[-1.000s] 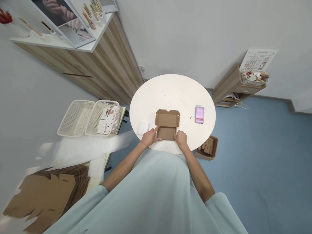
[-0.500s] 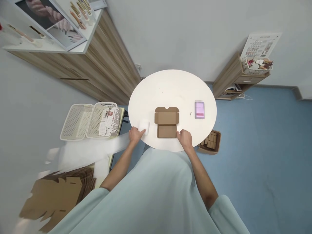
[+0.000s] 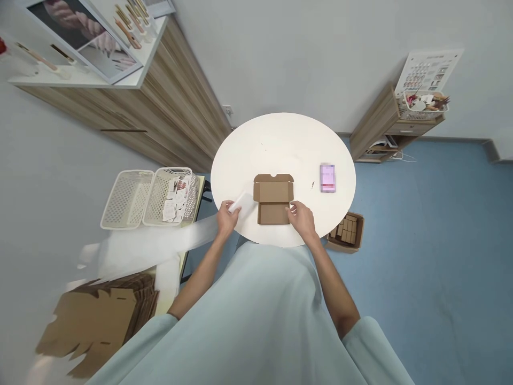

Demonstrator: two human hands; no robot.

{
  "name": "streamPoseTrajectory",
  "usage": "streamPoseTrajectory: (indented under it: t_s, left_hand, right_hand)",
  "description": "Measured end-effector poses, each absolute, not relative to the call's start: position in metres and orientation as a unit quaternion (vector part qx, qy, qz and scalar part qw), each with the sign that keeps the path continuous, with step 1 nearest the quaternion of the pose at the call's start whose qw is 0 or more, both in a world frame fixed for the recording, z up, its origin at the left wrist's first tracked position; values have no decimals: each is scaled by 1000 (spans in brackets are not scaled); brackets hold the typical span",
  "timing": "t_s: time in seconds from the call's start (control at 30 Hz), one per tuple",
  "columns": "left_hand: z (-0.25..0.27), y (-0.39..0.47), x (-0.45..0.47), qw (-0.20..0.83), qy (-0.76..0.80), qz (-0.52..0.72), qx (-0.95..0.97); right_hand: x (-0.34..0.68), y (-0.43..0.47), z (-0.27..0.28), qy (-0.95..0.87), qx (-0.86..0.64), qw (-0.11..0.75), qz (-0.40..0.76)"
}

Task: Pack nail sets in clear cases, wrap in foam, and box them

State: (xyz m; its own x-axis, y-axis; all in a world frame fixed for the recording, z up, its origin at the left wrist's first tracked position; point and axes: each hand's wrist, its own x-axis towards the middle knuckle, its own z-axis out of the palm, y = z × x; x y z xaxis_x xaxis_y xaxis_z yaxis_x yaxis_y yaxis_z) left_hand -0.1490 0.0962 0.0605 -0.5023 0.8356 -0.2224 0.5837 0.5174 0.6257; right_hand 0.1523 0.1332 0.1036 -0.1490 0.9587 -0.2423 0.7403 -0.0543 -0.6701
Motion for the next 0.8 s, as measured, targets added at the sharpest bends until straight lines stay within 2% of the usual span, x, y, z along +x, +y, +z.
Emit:
streamPoseTrajectory:
  t_s: [0.13, 0.23, 0.4, 0.53, 0.8]
  left_hand:
    - [81, 91, -139, 284, 772, 321, 469]
    - [86, 92, -131, 310, 725, 363, 496]
    - [77, 102, -118, 362, 648, 393, 543]
    - [64, 111, -103, 407, 642, 368, 535]
    - [35, 122, -72, 427, 737, 321, 414]
  right_hand:
    - [141, 139, 120, -692, -553, 267, 380]
    - [131, 143, 121, -711, -494, 295, 405]
    - [124, 151, 99, -693, -449, 282, 489]
    - [128, 153, 73, -629, -484, 252, 554]
    - [130, 151, 38, -608, -598, 215, 477]
